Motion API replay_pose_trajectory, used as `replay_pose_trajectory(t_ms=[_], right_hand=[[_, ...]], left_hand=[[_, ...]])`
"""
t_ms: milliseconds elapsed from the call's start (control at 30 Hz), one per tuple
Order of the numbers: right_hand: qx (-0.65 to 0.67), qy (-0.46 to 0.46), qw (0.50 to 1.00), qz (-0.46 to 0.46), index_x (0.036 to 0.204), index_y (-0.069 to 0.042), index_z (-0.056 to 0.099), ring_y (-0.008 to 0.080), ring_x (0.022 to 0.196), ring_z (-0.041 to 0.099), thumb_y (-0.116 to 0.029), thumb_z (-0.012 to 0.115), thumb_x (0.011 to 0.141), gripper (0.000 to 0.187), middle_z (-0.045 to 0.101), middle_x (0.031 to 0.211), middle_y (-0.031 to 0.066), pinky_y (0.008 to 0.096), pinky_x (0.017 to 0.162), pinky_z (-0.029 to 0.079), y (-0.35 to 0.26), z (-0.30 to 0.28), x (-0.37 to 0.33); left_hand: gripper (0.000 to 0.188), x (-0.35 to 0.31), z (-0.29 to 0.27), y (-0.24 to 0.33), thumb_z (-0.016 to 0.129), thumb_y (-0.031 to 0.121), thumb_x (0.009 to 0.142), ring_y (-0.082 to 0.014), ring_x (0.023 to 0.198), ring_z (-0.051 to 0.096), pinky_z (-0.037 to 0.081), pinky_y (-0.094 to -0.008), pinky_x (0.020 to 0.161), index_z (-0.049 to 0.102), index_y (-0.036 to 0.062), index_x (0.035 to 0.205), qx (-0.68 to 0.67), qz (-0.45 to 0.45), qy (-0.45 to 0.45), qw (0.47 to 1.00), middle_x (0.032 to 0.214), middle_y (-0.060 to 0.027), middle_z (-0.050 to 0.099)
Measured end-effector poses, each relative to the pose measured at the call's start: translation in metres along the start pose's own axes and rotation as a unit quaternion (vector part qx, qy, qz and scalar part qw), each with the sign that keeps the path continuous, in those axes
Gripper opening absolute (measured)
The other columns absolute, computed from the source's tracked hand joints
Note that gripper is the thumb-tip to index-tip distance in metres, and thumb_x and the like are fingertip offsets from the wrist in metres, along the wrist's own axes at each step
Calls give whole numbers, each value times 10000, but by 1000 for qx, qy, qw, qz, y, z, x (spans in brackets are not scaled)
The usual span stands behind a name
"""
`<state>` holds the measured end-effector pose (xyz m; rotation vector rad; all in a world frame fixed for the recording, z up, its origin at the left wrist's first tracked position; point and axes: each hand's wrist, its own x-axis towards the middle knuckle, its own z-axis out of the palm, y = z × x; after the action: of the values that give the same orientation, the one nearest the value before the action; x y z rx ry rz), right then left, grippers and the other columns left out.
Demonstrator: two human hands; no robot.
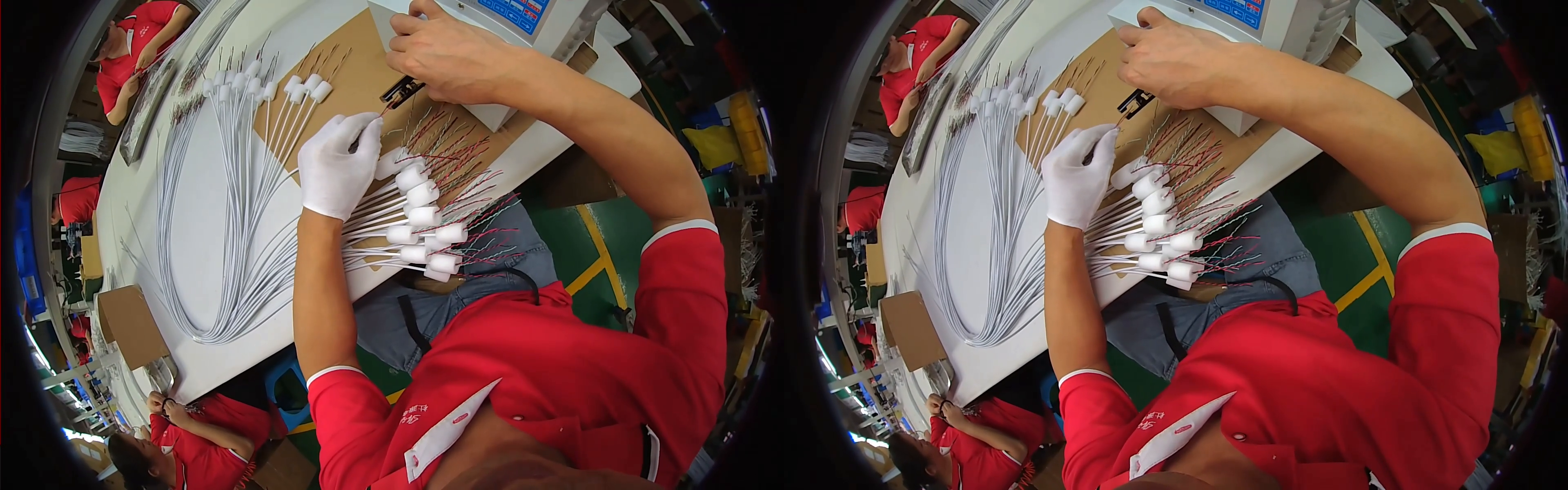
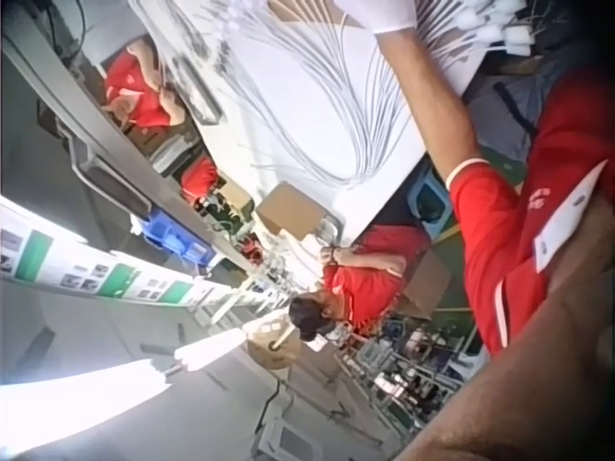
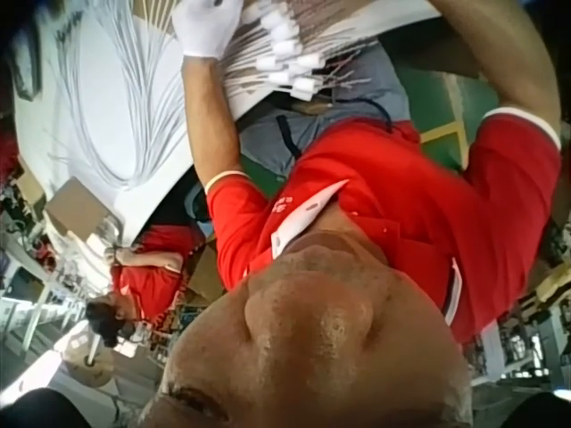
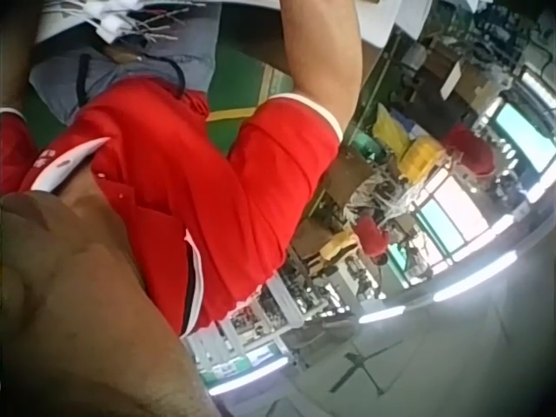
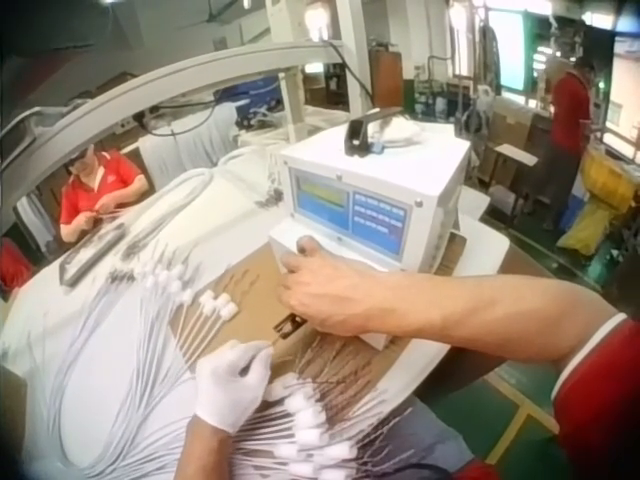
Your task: Organizing and assembling electronic cables with white connectors using a handheld crimping or cutting tool at a factory workbench.
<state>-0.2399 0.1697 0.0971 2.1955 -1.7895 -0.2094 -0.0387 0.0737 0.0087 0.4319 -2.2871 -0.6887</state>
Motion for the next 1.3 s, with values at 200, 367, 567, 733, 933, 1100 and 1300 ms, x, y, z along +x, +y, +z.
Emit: replay_pose_trajectory(t_ms=[200, 367, 567, 733, 933, 1100, 1300], right_hand=[[23, 14, 1000, -7, 882, -59, 728, 268, 1057, 592, -114, 629, 831, 124, 698, 922, 102, 462, 991, 378, 2, 2, 0], [30, 14, 999, -8, 884, -55, 729, 268, 1052, 593, -110, 627, 826, 129, 697, 917, 106, 467, 992, 379, 3, 4, 0], [25, 11, 1000, -5, 887, -46, 729, 271, 1052, 596, -106, 629, 822, 133, 696, 914, 108, 470, 997, 379, 1, 2, -1], [22, 7, 1000, 0, 892, -39, 730, 271, 1060, 596, -100, 631, 820, 137, 698, 919, 111, 474, 1006, 376, 1, 0, -1], [15, -13, 1000, 4, 903, -29, 731, 271, 1074, 592, -88, 627, 823, 144, 698, 931, 124, 475, 1013, 374, 1, -2, 0], [39, -14, 999, 10, 919, -15, 724, 288, 1078, 583, -95, 642, 794, 169, 695, 949, 139, 474, 1013, 374, 0, -2, 1], [64, 87, 994, 13, 966, -22, 684, 285, 1098, 567, -191, 684, 703, 313, 665, 921, 128, 444, 1030, 382, 0, 13, -10]], left_hand=[[101, 1, 3, -1, 730, 147, 901, -275, 667, 658, 527, -358, 647, 787, 95, 966, 33, -14, -1, 999, 768, -97, 669], [106, 2, 4, 1, 730, 145, 904, -272, 669, 662, 529, -358, 647, 785, 96, 980, 43, -23, -3, 999, 777, -98, 678], [111, 1, 8, -1, 732, 141, 907, -267, 675, 673, 532, -353, 647, 784, 98, 995, 20, -21, 8, 1000, 802, -100, 695], [117, 2, 9, -2, 735, 141, 908, -266, 679, 676, 533, -352, 646, 782, 99, 1006, 21, -17, 8, 1000, 814, -101, 703], [120, 4, 11, -4, 735, 140, 908, -273, 679, 674, 533, -355, 644, 779, 99, 1011, 24, -8, 13, 1000, 817, -100, 705], [118, 2, 10, -5, 738, 173, 909, -293, 707, 687, 545, -373, 657, 774, 101, 994, 49, -1, 14, 999, 829, -107, 708], [201, -2, 4, 0, 732, 278, 916, -316, 771, 710, 571, -406, 698, 763, 121, 1037, 91, -3, -11, 996, 880, -114, 723]])
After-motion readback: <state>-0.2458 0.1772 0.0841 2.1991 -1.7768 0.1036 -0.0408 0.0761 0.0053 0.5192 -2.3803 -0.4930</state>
